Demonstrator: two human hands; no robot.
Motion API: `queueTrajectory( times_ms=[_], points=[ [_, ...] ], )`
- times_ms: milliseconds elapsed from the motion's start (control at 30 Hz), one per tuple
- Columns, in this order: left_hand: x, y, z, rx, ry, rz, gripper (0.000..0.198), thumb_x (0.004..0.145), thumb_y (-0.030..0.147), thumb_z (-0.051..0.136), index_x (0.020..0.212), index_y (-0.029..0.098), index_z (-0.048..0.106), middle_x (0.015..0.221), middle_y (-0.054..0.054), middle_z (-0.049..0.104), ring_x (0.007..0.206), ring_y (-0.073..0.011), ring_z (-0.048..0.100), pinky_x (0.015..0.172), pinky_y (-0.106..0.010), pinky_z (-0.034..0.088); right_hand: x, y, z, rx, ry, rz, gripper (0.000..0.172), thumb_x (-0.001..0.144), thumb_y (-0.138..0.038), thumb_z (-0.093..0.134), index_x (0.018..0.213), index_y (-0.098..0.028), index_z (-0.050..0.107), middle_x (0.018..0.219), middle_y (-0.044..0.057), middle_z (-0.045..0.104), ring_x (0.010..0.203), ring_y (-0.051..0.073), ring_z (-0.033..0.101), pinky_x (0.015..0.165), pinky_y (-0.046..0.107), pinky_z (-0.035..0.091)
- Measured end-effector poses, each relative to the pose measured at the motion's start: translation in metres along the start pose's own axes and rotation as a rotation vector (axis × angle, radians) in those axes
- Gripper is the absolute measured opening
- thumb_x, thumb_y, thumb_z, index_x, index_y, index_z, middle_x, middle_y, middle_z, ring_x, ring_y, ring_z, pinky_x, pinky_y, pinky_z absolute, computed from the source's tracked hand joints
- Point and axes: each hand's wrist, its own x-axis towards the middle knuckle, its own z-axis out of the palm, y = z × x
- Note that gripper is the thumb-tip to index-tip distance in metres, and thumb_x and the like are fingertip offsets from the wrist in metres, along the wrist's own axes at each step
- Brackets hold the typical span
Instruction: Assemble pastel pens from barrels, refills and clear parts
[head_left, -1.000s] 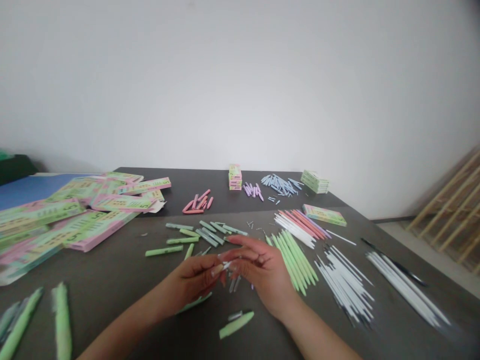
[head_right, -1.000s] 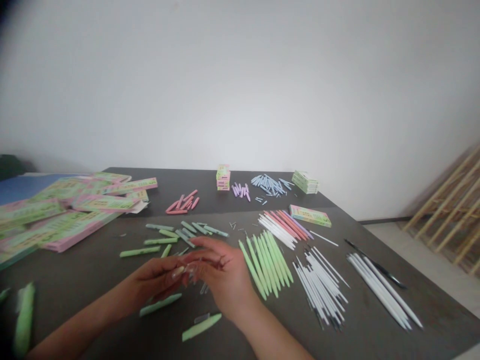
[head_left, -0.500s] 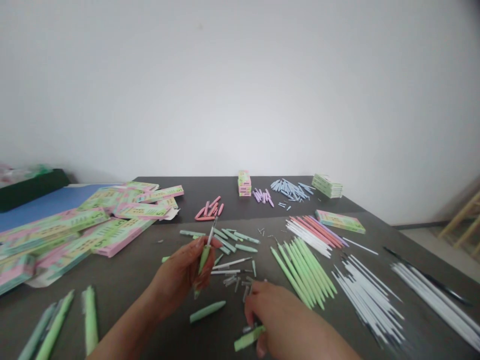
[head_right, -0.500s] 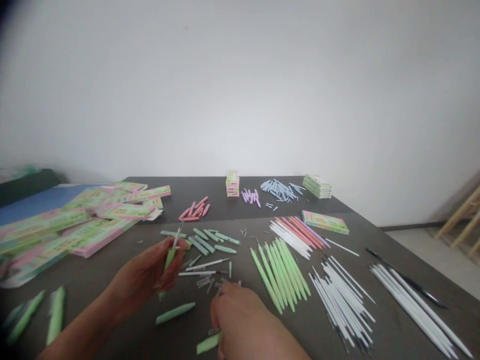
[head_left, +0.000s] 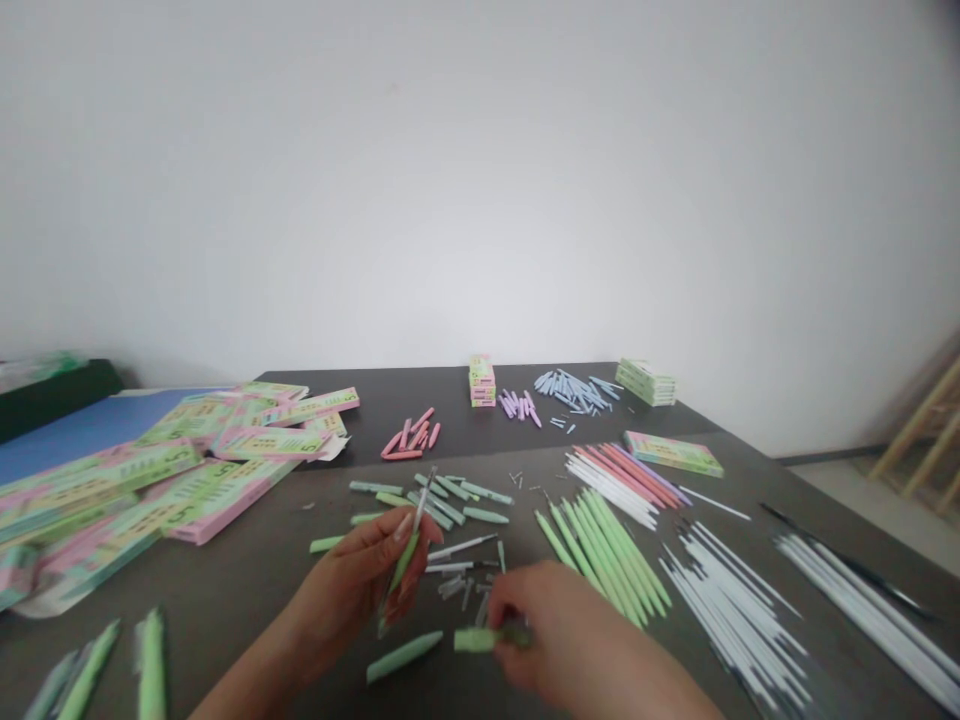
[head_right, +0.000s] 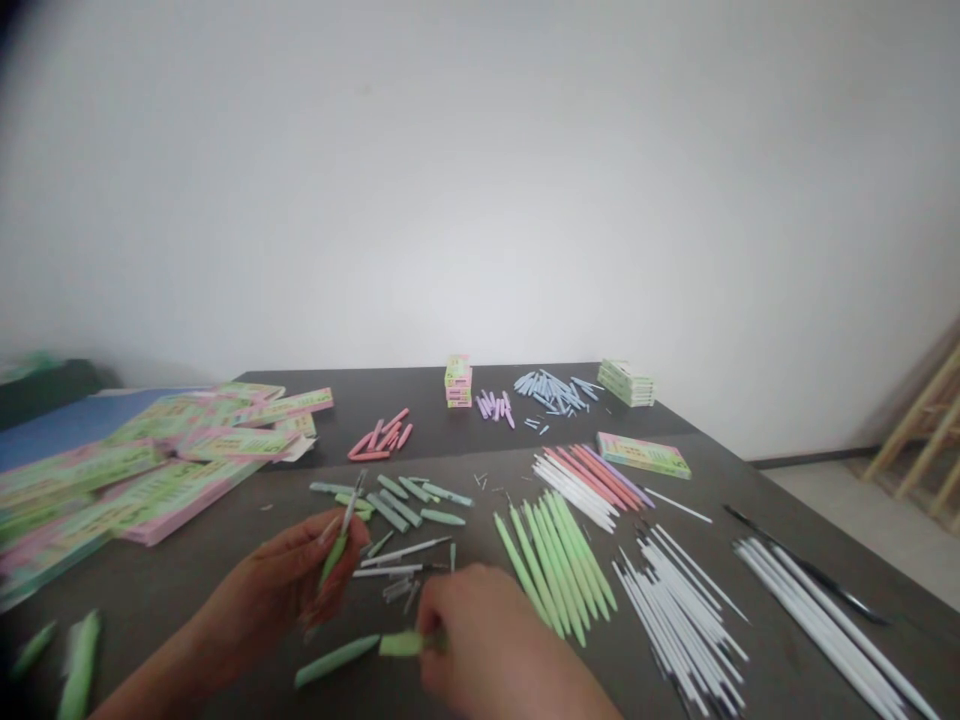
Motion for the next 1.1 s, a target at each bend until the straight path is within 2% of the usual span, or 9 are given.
queueTrajectory(
  times_ms=[67, 133, 233, 300, 400, 500, 700, 900, 1100],
  points=[
    [-0.001, -0.001, 0.000, 0.050, -0.016, -0.029, 0.025, 0.084, 0.038, 0.050, 0.083, 0.016, 0.062, 0.055, 0.002, 0.047, 0.043, -0.0073, 0.038, 0.042, -0.020, 0.030, 0.000, 0.002, -0.013, 0.291, 0.139, -0.020, 0.007, 0.073, -0.019, 0.059, 0.076, -0.019, 0.065, 0.061, -0.001, 0.060, 0.057, 0.012, 0.054, 0.053, 0.021, 0.038],
    [-0.001, -0.003, 0.001, 0.106, -0.040, -0.054, 0.027, 0.085, 0.039, 0.050, 0.083, 0.015, 0.062, 0.054, 0.003, 0.047, 0.043, -0.0069, 0.037, 0.042, -0.020, 0.028, 0.001, 0.004, -0.025, 0.591, 0.281, -0.074, 0.013, 0.080, -0.028, 0.056, 0.083, -0.019, 0.064, 0.066, -0.001, 0.060, 0.058, 0.011, 0.055, 0.054, 0.021, 0.041],
    [0.000, -0.005, 0.002, 0.173, -0.082, -0.102, 0.031, 0.084, 0.044, 0.051, 0.084, 0.015, 0.062, 0.053, 0.002, 0.048, 0.042, -0.0065, 0.035, 0.043, -0.020, 0.026, 0.004, 0.009, -0.035, 0.842, 0.453, -0.104, 0.019, 0.080, -0.034, 0.060, 0.090, -0.019, 0.065, 0.076, 0.000, 0.062, 0.062, 0.011, 0.060, 0.060, 0.022, 0.045],
    [0.000, -0.006, 0.004, 0.200, -0.101, -0.144, 0.034, 0.082, 0.047, 0.052, 0.084, 0.014, 0.062, 0.052, 0.002, 0.048, 0.042, -0.0065, 0.034, 0.043, -0.020, 0.024, 0.006, 0.013, -0.034, 0.942, 0.483, -0.090, 0.020, 0.078, -0.034, 0.064, 0.090, -0.018, 0.065, 0.072, -0.001, 0.063, 0.060, 0.011, 0.061, 0.058, 0.021, 0.045],
    [-0.001, -0.006, 0.007, 0.224, -0.133, -0.191, 0.036, 0.080, 0.049, 0.053, 0.083, 0.014, 0.061, 0.053, 0.002, 0.048, 0.043, -0.0064, 0.035, 0.043, -0.020, 0.023, 0.009, 0.016, -0.030, 1.078, 0.461, -0.079, 0.020, 0.076, -0.033, 0.067, 0.088, -0.018, 0.064, 0.065, -0.002, 0.062, 0.056, 0.010, 0.061, 0.055, 0.020, 0.043],
    [-0.002, -0.006, 0.009, 0.233, -0.166, -0.208, 0.035, 0.080, 0.048, 0.054, 0.084, 0.014, 0.061, 0.055, 0.002, 0.048, 0.043, -0.0064, 0.036, 0.042, -0.020, 0.022, 0.009, 0.016, -0.027, 1.121, 0.441, -0.097, 0.020, 0.076, -0.033, 0.067, 0.087, -0.017, 0.064, 0.063, -0.002, 0.061, 0.055, 0.010, 0.061, 0.054, 0.021, 0.043],
    [-0.002, -0.007, 0.010, 0.248, -0.207, -0.229, 0.035, 0.081, 0.048, 0.052, 0.084, 0.014, 0.061, 0.054, 0.002, 0.048, 0.043, -0.0063, 0.037, 0.042, -0.019, 0.023, 0.006, 0.008, -0.032, 0.974, 0.437, -0.070, 0.020, 0.076, -0.035, 0.066, 0.085, -0.017, 0.065, 0.055, -0.004, 0.055, 0.053, 0.011, 0.060, 0.050, 0.020, 0.040],
    [-0.002, -0.005, 0.013, 0.299, -0.223, -0.245, 0.036, 0.082, 0.048, 0.052, 0.086, 0.013, 0.063, 0.054, 0.002, 0.047, 0.044, -0.0066, 0.037, 0.042, -0.020, 0.024, 0.005, 0.002, -0.033, 0.918, 0.359, -0.077, 0.021, 0.075, -0.035, 0.065, 0.085, -0.016, 0.065, 0.055, -0.004, 0.053, 0.051, 0.010, 0.057, 0.050, 0.020, 0.040],
    [-0.002, -0.007, 0.012, 0.297, -0.205, -0.239, 0.038, 0.081, 0.049, 0.052, 0.084, 0.013, 0.062, 0.053, 0.002, 0.047, 0.042, -0.0061, 0.035, 0.041, -0.019, 0.023, 0.006, 0.015, -0.032, 0.982, 0.457, -0.087, 0.020, 0.079, -0.035, 0.062, 0.086, -0.017, 0.064, 0.061, -0.003, 0.058, 0.052, 0.010, 0.057, 0.052, 0.022, 0.038]
  ],
)
